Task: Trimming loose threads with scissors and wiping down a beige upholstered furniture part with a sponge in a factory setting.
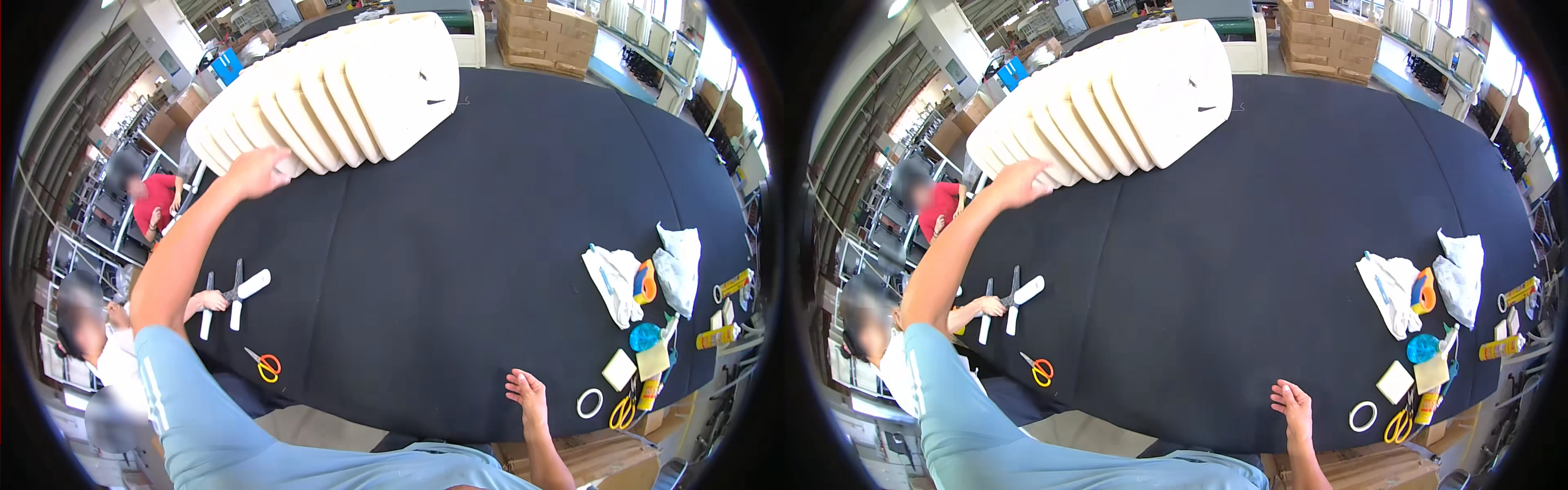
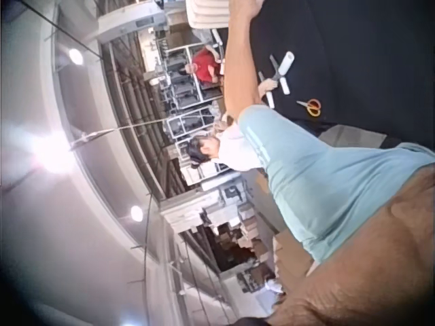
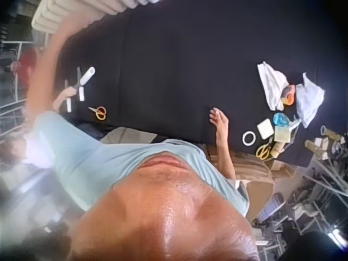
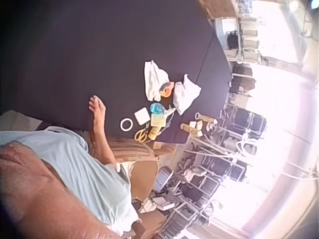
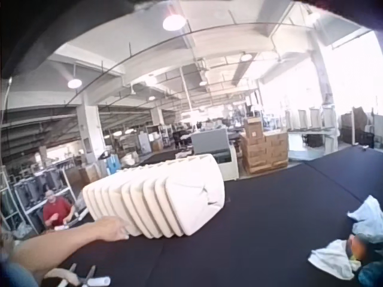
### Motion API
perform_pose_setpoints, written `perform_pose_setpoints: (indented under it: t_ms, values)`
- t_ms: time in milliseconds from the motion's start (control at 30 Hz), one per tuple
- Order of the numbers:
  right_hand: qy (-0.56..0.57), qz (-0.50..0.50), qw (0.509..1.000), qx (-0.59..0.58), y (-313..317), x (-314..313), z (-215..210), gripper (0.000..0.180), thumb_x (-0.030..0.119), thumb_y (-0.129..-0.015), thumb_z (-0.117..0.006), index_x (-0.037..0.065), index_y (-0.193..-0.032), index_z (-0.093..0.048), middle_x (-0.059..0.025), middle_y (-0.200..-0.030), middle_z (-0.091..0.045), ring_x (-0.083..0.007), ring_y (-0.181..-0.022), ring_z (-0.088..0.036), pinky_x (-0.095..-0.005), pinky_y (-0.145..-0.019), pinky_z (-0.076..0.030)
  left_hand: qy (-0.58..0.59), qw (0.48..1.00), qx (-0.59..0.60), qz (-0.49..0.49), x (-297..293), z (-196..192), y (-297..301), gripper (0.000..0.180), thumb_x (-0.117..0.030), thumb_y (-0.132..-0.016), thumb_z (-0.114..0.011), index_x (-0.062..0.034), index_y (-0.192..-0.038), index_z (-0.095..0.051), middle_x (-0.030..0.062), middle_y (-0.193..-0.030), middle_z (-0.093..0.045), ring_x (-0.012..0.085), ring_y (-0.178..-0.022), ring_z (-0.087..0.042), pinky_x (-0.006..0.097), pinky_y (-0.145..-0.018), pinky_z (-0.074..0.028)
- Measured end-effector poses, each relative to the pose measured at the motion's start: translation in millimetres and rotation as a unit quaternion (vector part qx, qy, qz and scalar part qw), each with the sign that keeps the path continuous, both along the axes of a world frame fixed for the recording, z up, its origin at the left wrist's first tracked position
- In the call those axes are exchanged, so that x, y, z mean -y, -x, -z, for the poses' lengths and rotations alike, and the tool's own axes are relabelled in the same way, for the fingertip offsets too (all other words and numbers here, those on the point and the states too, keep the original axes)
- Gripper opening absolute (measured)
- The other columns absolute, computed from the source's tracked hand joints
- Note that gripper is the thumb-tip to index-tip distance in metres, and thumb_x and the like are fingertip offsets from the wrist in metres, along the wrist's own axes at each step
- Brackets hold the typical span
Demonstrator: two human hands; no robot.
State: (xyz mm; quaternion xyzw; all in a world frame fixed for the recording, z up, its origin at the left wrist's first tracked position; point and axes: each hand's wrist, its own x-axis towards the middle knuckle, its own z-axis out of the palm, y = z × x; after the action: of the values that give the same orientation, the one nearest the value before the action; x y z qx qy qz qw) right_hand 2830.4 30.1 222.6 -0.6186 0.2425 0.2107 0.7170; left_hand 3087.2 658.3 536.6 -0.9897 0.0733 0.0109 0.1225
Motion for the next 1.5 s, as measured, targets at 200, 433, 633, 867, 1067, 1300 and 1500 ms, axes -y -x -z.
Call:
perform_pose_setpoints:
  t_ms: [200, 433, 633, 867, 1067, 1300, 1500]
  values:
    - [-0.034, 0.055, 0.997, -0.045, -47.3, -6.3, 23.3, 0.028, 0.021, -0.105, -0.058, 0.002, -0.123, -0.068, -0.009, -0.106, -0.074, -0.0139, -0.087, -0.07, -0.0279, -0.074, -0.059, 0.25, 0.952, 0.137, -0.11, 2.5, 28.7, -178.6, 0.068, -0.032, -0.086, -0.077, -0.0011, -0.142, -0.053, 0.0196, -0.119, -0.067, 0.0288, -0.109, -0.066, 0.038, -0.093, -0.053]
    - [-0.031, 0.07, 0.995, -0.069, -82.4, -14.1, 37.9, 0.027, 0.018, -0.105, -0.058, 0.002, -0.123, -0.069, -0.0088, -0.105, -0.074, -0.0128, -0.088, -0.071, -0.0263, -0.075, -0.058, 0.505, 0.807, 0.223, -0.208, -30.2, 71.4, -315.2, 0.068, -0.034, -0.085, -0.08, 0.0074, -0.134, -0.056, 0.0083, -0.1, -0.067, 0.0105, -0.08, -0.061, 0.025, -0.063, -0.048]
    - [-0.019, 0.091, 0.991, -0.091, -97.6, -24.4, 40.7, 0.028, 0.018, -0.105, -0.057, 0.0, -0.124, -0.068, -0.0101, -0.105, -0.074, -0.0136, -0.087, -0.071, -0.0269, -0.075, -0.059, 0.495, 0.793, 0.294, -0.2, -6.1, 82.3, -348.8, 0.052, -0.032, -0.086, -0.08, 0.0058, -0.118, -0.066, 0.005, -0.095, -0.067, 0.0084, -0.077, -0.059, 0.023, -0.061, -0.045]
    - [-0.012, 0.08, 0.993, -0.086, -99.5, -21.1, 44.4, 0.029, 0.019, -0.106, -0.057, -0.001, -0.126, -0.066, -0.0117, -0.103, -0.074, -0.0158, -0.082, -0.072, -0.0279, -0.072, -0.06, 0.47, 0.806, 0.351, -0.083, 92.9, 93.5, -356.9, 0.053, -0.022, -0.082, -0.086, 0.0065, -0.118, -0.059, 0.0086, -0.097, -0.07, 0.0121, -0.079, -0.062, 0.026, -0.066, -0.049]
    - [-0.021, 0.076, 0.993, -0.085, -102.4, -26.0, 50.8, 0.03, 0.022, -0.106, -0.056, 0.0, -0.124, -0.066, -0.0127, -0.099, -0.075, -0.018, -0.078, -0.073, -0.0293, -0.066, -0.062, 0.641, 0.707, 0.3, -0.019, 125.4, 116.5, -400.2, 0.05, -0.01, -0.084, -0.081, 0.0104, -0.123, -0.058, 0.0148, -0.11, -0.071, 0.0199, -0.101, -0.067, 0.032, -0.091, -0.053]
    - [-0.019, 0.071, 0.994, -0.08, -94.4, -16.2, 59.0, 0.031, 0.024, -0.106, -0.057, 0.0, -0.124, -0.066, -0.0144, -0.099, -0.075, -0.0198, -0.075, -0.074, -0.0305, -0.063, -0.063, 0.689, 0.682, 0.241, 0.041, 138.5, 150.7, -345.8, 0.038, -0.004, -0.083, -0.078, 0.0052, -0.117, -0.064, 0.0133, -0.11, -0.072, 0.019, -0.096, -0.07, 0.033, -0.087, -0.056]
    - [-0.025, 0.069, 0.994, -0.076, -99.1, -15.6, 59.5, 0.032, 0.025, -0.106, -0.056, 0.0, -0.123, -0.066, -0.0154, -0.101, -0.075, -0.0197, -0.075, -0.075, -0.0301, -0.063, -0.063, 0.751, 0.632, 0.184, 0.048, 117.2, 159.9, -327.8, 0.039, -0.007, -0.086, -0.078, 0.0042, -0.12, -0.063, 0.0133, -0.114, -0.071, 0.019, -0.101, -0.068, 0.034, -0.091, -0.055]
